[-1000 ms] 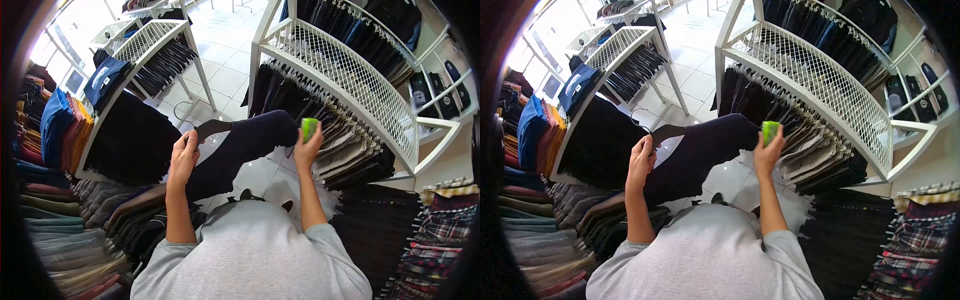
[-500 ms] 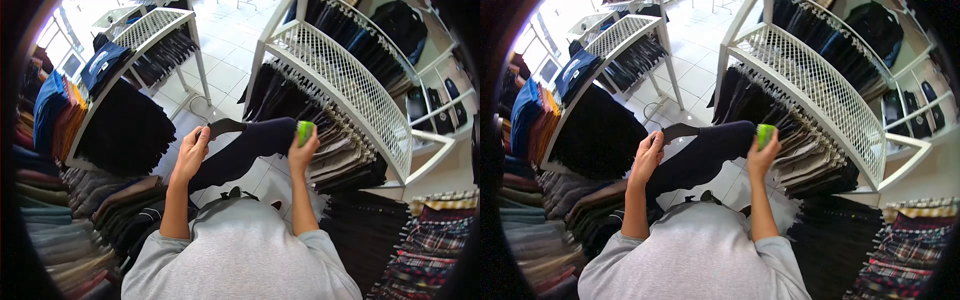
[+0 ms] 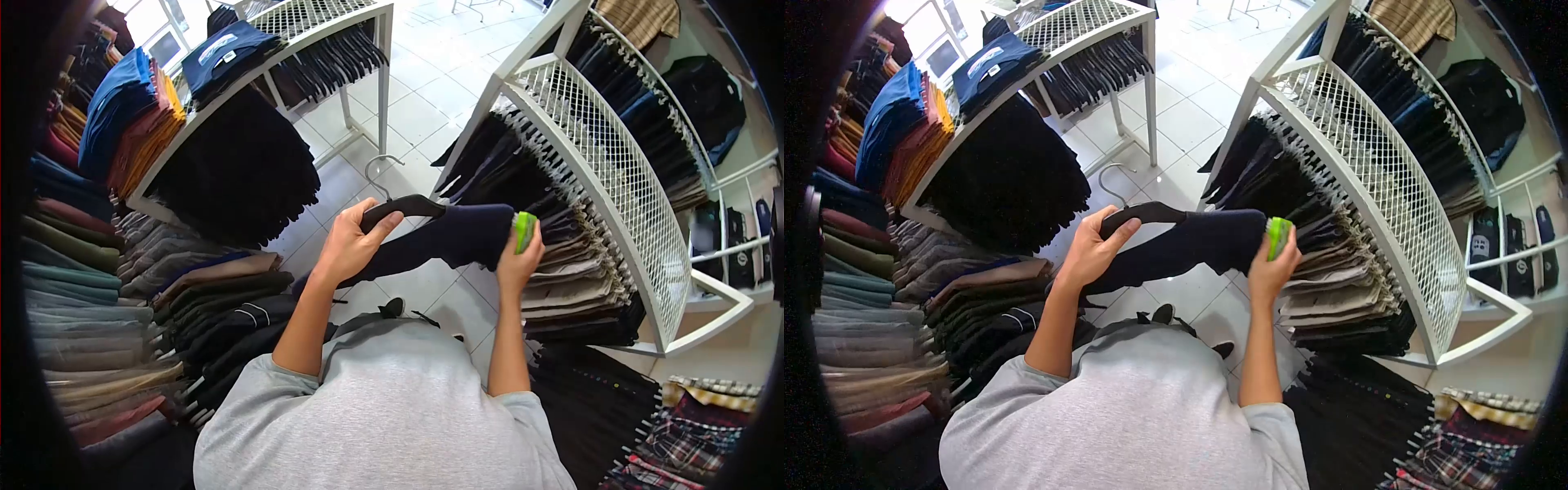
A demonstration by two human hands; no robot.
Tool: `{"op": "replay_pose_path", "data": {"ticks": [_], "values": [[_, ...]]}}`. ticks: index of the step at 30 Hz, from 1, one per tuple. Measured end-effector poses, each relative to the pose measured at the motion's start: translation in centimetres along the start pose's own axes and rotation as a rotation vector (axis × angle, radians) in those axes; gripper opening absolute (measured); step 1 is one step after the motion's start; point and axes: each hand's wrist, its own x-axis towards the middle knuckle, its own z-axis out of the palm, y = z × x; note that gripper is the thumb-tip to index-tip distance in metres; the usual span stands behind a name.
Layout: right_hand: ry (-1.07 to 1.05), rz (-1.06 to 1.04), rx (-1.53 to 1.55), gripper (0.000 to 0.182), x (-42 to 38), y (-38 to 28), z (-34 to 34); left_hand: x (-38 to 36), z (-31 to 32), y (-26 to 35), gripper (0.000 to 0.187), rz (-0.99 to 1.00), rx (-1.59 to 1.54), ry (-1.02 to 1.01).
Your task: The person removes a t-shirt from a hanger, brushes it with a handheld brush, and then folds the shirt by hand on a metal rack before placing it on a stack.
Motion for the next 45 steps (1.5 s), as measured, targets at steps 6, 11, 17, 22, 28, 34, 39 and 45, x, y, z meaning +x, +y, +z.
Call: {"op": "replay_pose_path", "data": {"ticks": [6,11,17,22,28,34,39,45], "values": [[-0.086,-0.194,0.194,0.056,0.6,-8.8,-3.4,-0.5,-0.5,-0.3,0.033,0.048,0.111,0.031],[-0.106,-0.285,0.191,0.061,0.2,-8.3,-1.3,-0.6,-0.9,1.0,0.023,0.131,0.164,0.049],[-0.015,0.008,0.015,0.054,2.2,-2.2,-2.7,-1.1,-3.1,0.7,0.015,0.228,0.151,-0.036],[-0.229,-0.322,0.305,0.054,2.2,-12.6,-5.7,-0.9,-1.6,0.7,0.031,0.535,0.339,0.003],[-0.155,-0.089,-0.002,0.05,4.0,-4.4,-3.1,-0.5,-2.5,0.4,0.053,0.888,0.749,0.05],[-0.127,-0.137,0.183,0.048,4.5,-8.7,-6.8,0.1,-2.3,0.0,0.05,1.009,0.851,0.084],[-0.415,-0.404,0.313,0.051,3.7,-12.2,-5.6,0.8,-1.3,0.7,0.046,1.155,0.96,0.052],[-0.093,-0.033,-0.102,0.046,5.5,-2.2,-6.1,0.8,-0.8,1.1,0.043,1.199,0.935,0.016]]}}
